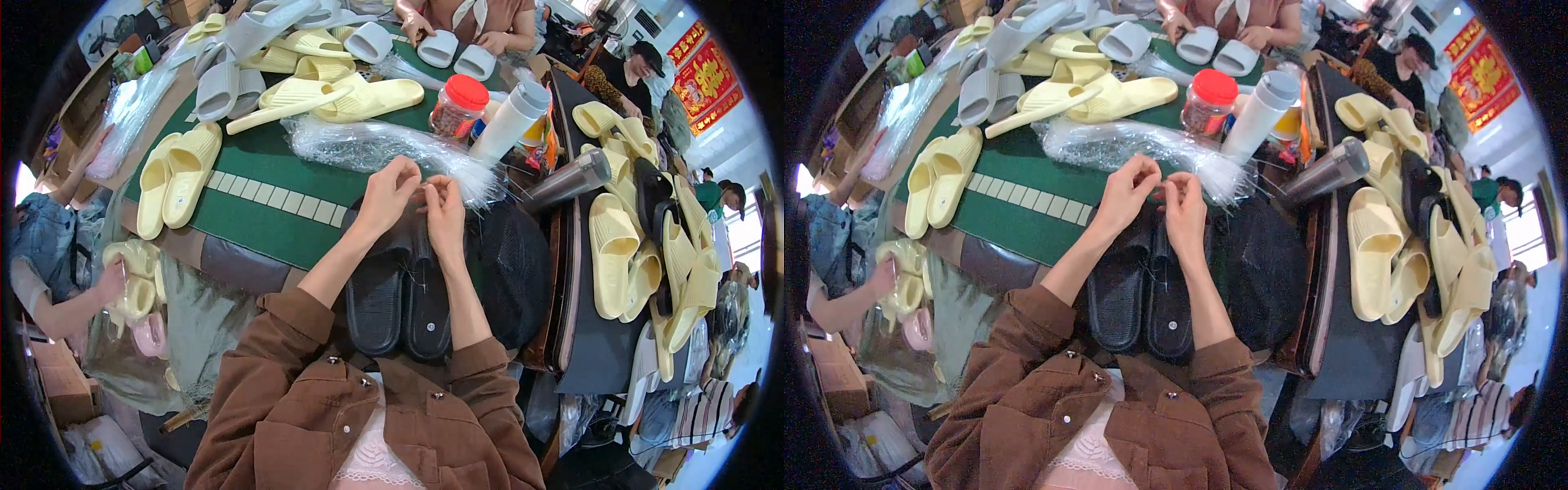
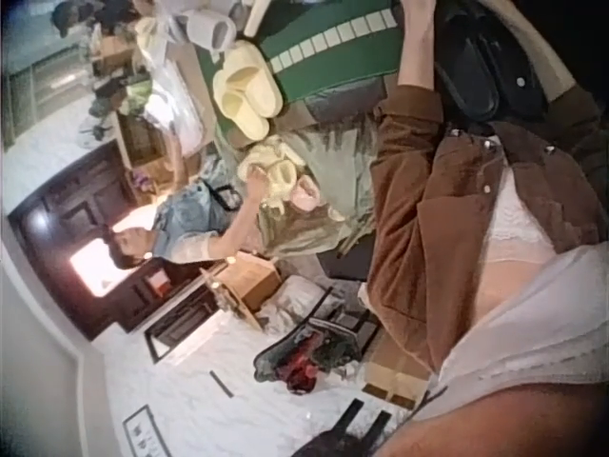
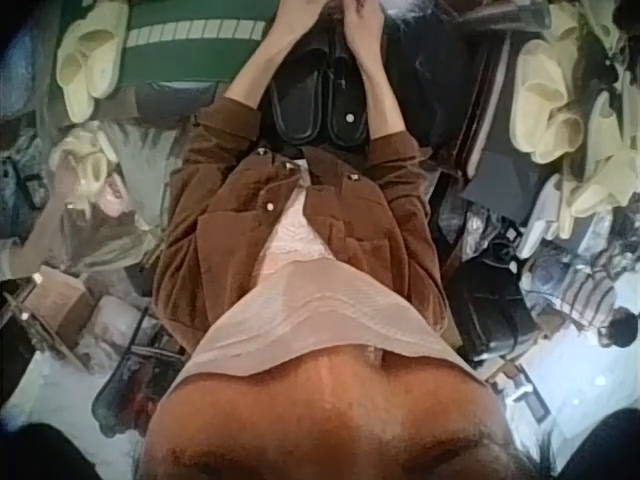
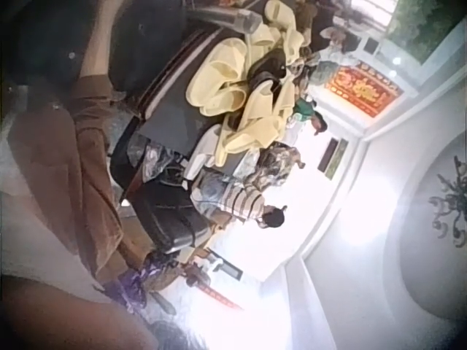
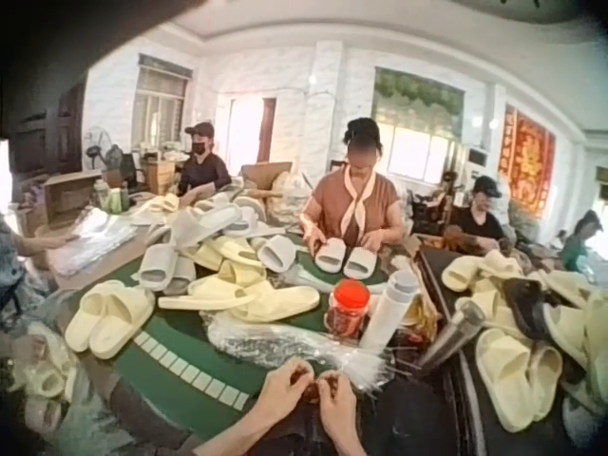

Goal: Inspecting and trimming loose threads or imperfections from manufactured sandals at a workbench.

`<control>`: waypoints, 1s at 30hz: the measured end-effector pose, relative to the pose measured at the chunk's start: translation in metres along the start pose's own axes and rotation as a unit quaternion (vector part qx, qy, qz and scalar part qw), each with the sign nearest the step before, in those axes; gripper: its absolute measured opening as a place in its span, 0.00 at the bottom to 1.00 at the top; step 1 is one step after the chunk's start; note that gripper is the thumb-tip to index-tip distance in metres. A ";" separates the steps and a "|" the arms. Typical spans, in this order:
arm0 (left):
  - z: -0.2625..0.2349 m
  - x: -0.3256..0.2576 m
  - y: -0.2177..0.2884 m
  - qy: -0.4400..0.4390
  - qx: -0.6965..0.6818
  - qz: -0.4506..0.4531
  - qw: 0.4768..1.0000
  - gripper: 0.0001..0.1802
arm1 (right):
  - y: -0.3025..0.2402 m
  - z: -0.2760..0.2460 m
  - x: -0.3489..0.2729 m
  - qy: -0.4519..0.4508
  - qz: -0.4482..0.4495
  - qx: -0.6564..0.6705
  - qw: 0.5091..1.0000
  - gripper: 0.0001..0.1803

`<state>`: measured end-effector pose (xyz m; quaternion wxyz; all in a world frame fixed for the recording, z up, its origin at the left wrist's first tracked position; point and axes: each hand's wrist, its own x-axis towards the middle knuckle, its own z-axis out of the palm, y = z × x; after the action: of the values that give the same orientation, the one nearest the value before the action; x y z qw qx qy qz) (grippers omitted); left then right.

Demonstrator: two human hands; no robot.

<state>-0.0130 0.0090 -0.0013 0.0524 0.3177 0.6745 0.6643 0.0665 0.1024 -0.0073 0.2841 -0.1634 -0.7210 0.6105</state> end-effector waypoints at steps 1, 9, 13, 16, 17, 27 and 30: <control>0.000 0.000 0.001 0.000 0.000 0.000 1.000 0.04 | -0.002 0.001 -0.001 -0.004 -0.014 0.000 1.000 0.10; -0.002 0.001 0.000 -0.010 0.010 0.000 1.000 0.04 | 0.000 -0.002 -0.002 -0.014 0.000 0.035 0.999 0.10; -0.001 0.001 -0.001 -0.027 -0.033 -0.011 0.999 0.03 | 0.005 -0.003 0.000 0.005 0.004 0.063 0.998 0.07; 0.000 0.002 0.000 0.002 -0.066 0.004 0.998 0.03 | 0.001 -0.003 -0.001 0.012 0.014 0.081 0.997 0.05; 0.000 0.002 0.001 0.021 -0.072 0.011 0.997 0.03 | -0.001 -0.003 -0.001 0.005 0.019 0.076 0.997 0.05; -0.002 0.002 0.000 0.068 0.007 0.062 0.996 0.05 | -0.003 -0.004 -0.002 -0.036 0.009 0.032 0.999 0.04; 0.002 0.000 0.001 0.059 -0.100 -0.014 0.993 0.04 | 0.003 -0.004 0.000 -0.034 0.002 0.085 0.996 0.05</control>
<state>-0.0113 0.0107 -0.0004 0.0532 0.2613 0.6110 0.7454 0.0689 0.1065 -0.0101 0.2711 -0.1195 -0.6752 0.6755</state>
